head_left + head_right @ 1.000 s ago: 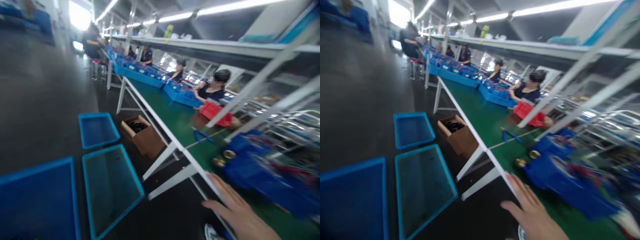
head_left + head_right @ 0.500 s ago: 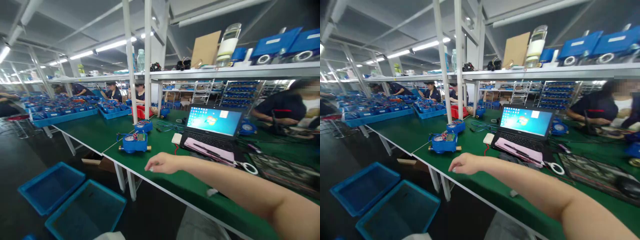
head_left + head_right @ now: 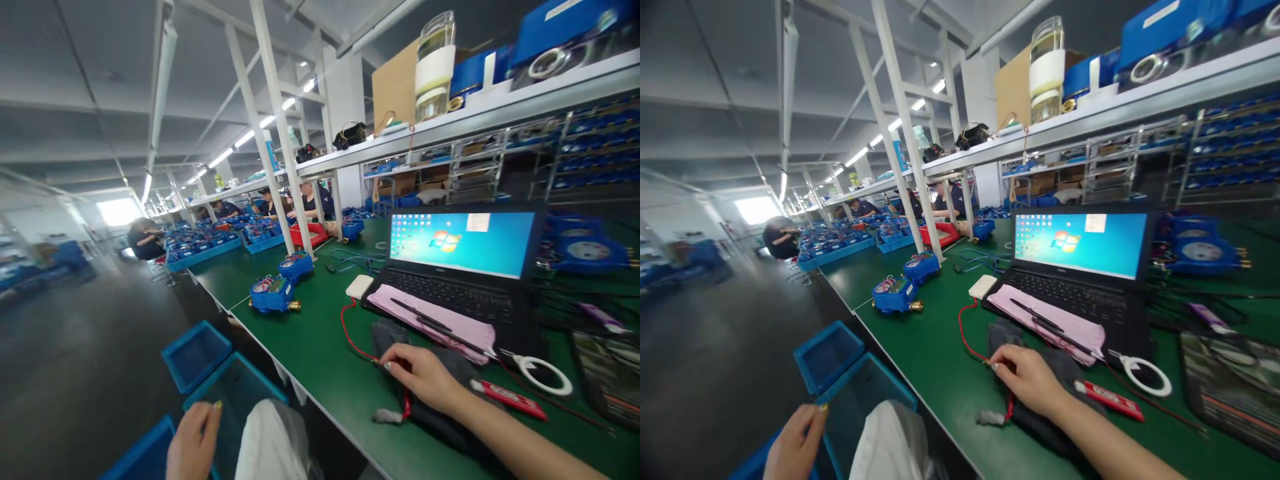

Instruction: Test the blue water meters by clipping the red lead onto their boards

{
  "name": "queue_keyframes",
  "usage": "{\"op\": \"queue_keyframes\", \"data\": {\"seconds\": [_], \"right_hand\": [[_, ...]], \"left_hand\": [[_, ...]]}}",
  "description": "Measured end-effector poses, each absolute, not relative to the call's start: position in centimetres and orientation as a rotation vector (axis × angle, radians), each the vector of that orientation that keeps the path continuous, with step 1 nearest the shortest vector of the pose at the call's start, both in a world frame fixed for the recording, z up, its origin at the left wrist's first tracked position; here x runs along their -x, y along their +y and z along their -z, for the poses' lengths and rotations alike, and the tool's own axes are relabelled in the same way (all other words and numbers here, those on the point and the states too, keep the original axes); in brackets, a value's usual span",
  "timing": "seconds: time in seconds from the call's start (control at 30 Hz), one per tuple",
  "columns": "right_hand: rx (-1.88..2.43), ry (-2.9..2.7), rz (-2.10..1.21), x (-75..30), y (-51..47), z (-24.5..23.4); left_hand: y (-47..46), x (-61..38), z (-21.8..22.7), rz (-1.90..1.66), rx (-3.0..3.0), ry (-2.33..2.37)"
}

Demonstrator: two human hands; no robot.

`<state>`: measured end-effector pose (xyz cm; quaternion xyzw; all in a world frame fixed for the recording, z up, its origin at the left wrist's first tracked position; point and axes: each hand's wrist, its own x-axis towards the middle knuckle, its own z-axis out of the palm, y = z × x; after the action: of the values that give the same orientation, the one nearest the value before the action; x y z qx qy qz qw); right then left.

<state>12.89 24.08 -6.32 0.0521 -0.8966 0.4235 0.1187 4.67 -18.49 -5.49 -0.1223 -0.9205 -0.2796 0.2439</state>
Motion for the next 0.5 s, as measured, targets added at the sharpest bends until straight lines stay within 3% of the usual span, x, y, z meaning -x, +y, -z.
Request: {"op": "queue_keyframes", "data": {"seconds": [0.27,0.37,0.5], "right_hand": [[-0.401,-2.610,-1.198,-14.2,24.1,4.2],[-0.498,-2.768,-0.945,-15.2,23.3,3.5],[-0.660,-2.797,-0.474,-14.4,22.7,6.7]], "left_hand": [[-9.3,4.7,0.4,0.769,0.580,-2.478],[-7.8,9.0,-1.9,0.786,0.569,-2.491],[-7.0,14.5,-4.2,0.860,0.463,-2.562]]}}
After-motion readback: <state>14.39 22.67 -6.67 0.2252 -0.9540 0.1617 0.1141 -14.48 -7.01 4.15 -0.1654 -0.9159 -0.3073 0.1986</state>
